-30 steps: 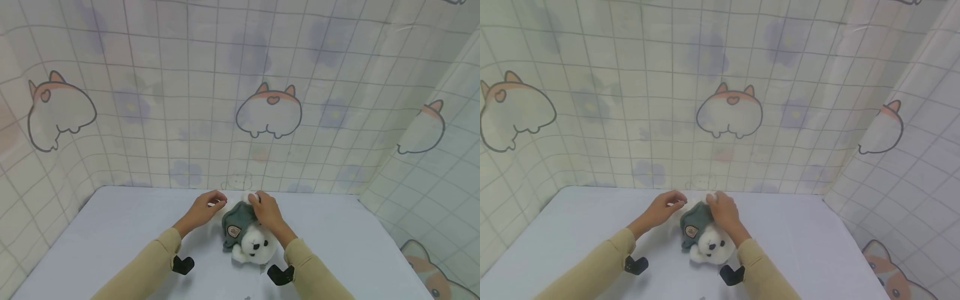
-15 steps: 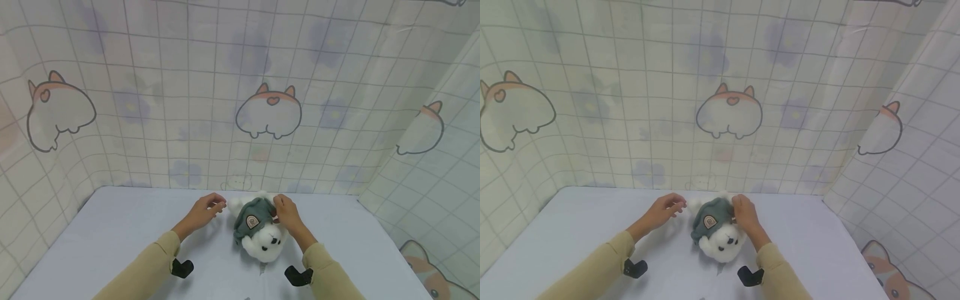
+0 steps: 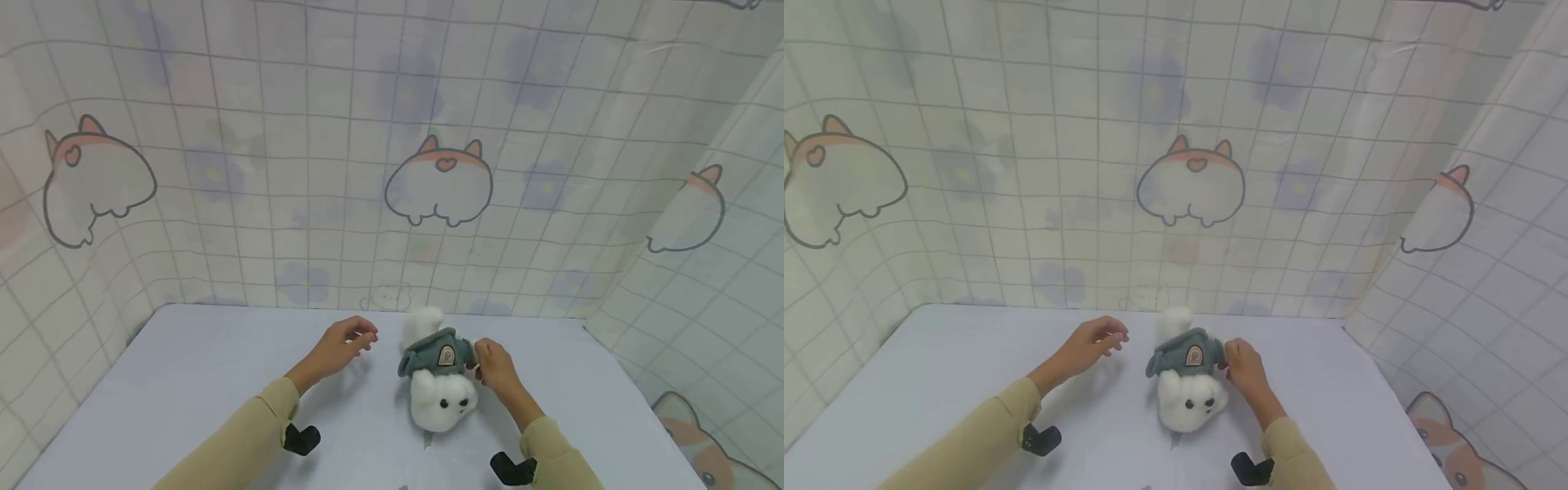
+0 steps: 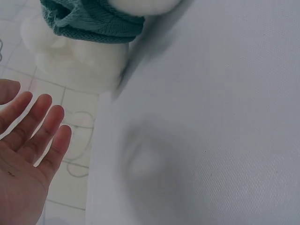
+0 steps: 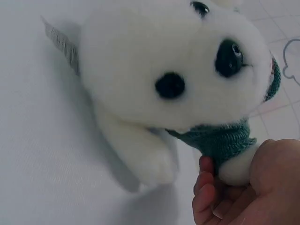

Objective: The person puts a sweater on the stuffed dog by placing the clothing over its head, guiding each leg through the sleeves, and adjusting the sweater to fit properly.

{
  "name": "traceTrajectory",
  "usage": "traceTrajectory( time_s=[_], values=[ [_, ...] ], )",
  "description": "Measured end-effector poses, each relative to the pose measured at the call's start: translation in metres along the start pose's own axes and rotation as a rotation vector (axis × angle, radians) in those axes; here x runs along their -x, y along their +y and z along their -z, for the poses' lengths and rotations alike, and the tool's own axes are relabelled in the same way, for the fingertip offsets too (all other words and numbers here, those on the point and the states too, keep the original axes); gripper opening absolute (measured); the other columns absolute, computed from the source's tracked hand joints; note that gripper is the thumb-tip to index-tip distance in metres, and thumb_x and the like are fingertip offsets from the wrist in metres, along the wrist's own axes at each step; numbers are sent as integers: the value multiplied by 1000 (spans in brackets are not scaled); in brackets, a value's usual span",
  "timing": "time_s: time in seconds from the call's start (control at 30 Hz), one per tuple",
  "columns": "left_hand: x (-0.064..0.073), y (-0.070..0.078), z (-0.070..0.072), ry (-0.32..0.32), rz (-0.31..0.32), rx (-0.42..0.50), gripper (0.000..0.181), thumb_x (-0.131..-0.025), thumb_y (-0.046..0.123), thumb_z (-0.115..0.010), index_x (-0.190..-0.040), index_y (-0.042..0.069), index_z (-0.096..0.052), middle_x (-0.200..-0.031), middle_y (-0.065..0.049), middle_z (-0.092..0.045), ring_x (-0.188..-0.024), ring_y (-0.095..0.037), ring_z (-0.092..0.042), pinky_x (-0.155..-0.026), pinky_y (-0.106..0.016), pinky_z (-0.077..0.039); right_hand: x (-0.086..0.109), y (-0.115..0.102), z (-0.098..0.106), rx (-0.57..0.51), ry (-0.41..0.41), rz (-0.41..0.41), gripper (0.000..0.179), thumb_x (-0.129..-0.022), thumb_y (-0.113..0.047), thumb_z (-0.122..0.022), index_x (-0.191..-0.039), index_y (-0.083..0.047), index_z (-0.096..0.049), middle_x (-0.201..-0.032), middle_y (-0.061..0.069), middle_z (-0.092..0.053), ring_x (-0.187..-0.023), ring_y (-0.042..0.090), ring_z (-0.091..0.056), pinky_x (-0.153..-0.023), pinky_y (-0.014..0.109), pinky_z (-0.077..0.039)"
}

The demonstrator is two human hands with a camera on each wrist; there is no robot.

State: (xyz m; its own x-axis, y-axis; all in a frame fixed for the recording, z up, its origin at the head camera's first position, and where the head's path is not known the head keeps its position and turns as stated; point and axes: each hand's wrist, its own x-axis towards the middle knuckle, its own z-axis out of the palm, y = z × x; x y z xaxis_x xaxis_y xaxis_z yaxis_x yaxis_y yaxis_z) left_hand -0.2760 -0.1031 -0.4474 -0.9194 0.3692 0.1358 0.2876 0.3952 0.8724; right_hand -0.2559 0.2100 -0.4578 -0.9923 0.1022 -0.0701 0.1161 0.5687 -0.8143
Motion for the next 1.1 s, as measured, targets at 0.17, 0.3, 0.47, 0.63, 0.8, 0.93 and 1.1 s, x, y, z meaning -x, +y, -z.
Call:
traceTrajectory(
  time_s=[0.17,0.3,0.47,0.63,0.8,0.93,1.1],
  values=[
    [-1,5,-4,-30,-19,-4,20,-97,19,-57,-111,5,-63,-106,-15,-69,-87,-18,-66,-71,-25,-53,4,13,4,138,-31,26,29,-96,-15,-39,-99,2,-63,-75,10,-64,-58,17,-55,-50,27,-44],
    [0,13,-6,-58,-51,8,17,-97,19,-58,-107,7,-65,-106,-18,-69,-87,-25,-67,-71,-24,-53,9,15,3,229,-67,106,14,-93,-10,-54,-98,-2,-63,-84,8,-64,-65,14,-56,-57,27,-45],
    [-1,22,-9,-83,-82,11,17,-97,22,-57,-105,11,-66,-107,-17,-69,-91,-35,-67,-71,-24,-53,15,13,-4,293,-113,242,8,-83,-4,-64,-85,-8,-58,-82,1,-61,-70,12,-50,-61,25,-42],
    [-5,24,-10,-61,-96,-24,18,-98,26,-57,-107,14,-67,-106,-9,-69,-86,-20,-67,-72,-26,-53,22,10,-12,300,-199,315,12,-78,-2,-65,-83,-9,-57,-78,-1,-57,-70,11,-47,-59,22,-40],
    [-5,28,-8,-34,-79,-71,19,-97,30,-57,-108,20,-69,-110,0,-70,-90,-11,-64,-76,-27,-52,29,3,-20,266,-298,327,13,-77,-4,-63,-87,-8,-56,-80,0,-55,-70,12,-47,-56,22,-40],
    [-3,32,-5,-16,-59,-106,20,-99,31,-55,-112,26,-69,-121,1,-65,-98,-17,-63,-81,-33,-52,34,-3,-27,261,-310,354,13,-77,-4,-64,-87,-7,-56,-80,0,-56,-69,12,-47,-56,21,-40],
    [-5,31,-1,25,-54,-183,18,-99,29,-54,-105,24,-71,-119,0,-62,-101,-21,-63,-84,-37,-53,39,-11,-40,248,-327,378,13,-78,-6,-64,-88,-7,-56,-80,-2,-55,-68,10,-46,-56,21,-39]
  ],
)
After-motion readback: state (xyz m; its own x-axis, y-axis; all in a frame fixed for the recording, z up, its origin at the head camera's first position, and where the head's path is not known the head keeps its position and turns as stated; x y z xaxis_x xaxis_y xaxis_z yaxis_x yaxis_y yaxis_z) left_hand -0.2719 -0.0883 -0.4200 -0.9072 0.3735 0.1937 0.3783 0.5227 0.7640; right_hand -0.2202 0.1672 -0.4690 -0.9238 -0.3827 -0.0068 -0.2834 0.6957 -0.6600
